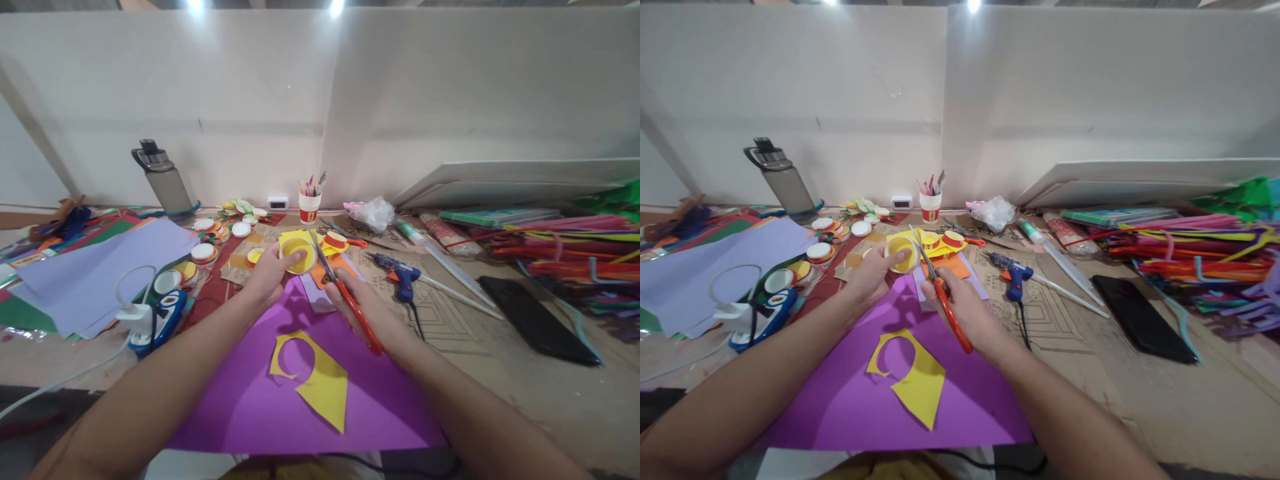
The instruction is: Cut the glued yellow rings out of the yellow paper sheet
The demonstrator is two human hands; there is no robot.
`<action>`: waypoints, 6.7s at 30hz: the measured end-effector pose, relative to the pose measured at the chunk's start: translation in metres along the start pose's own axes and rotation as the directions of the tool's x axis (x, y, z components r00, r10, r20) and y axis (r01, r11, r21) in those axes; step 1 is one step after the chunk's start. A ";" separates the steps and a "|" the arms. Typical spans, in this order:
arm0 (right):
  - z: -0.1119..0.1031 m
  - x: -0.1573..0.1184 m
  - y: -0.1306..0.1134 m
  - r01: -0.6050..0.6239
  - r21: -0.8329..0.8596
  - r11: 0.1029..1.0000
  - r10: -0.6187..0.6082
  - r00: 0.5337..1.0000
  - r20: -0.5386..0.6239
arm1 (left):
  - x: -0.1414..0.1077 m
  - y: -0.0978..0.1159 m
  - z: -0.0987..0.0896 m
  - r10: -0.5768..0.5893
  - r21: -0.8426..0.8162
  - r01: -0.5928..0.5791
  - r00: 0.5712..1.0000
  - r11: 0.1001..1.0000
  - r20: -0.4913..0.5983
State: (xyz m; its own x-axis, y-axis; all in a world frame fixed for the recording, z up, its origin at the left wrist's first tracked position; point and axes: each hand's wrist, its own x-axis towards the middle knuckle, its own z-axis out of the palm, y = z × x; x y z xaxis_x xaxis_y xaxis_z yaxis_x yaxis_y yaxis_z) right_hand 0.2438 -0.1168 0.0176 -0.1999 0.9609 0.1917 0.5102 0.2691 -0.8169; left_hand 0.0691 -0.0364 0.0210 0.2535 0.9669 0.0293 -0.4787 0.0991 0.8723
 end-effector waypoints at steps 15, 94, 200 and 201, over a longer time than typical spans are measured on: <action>0.002 0.002 0.002 0.010 0.022 1.000 -0.009 1.000 -0.024 | -0.001 -0.002 0.005 -0.004 -0.016 0.004 1.000 1.000 0.003; 0.002 0.000 -0.002 -0.023 0.004 1.000 0.023 0.999 -0.044 | -0.001 -0.002 0.004 -0.073 -0.127 0.065 0.995 0.990 -0.062; 0.000 -0.001 0.000 -0.001 0.037 0.999 0.001 1.000 -0.007 | 0.001 0.014 -0.003 -0.059 0.152 0.039 0.991 0.988 0.124; 0.001 -0.001 -0.001 0.002 0.048 0.999 -0.002 1.000 -0.001 | 0.000 0.013 -0.002 -0.060 0.147 0.041 0.990 0.988 0.128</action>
State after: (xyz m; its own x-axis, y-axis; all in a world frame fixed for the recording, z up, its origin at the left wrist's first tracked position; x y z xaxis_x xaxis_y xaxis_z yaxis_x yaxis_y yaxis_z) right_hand 0.2431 -0.1182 0.0175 -0.1997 0.9605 0.1938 0.4688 0.2674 -0.8419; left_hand 0.0610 -0.0343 0.0315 0.3869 0.9213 0.0390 -0.3394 0.1029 0.9350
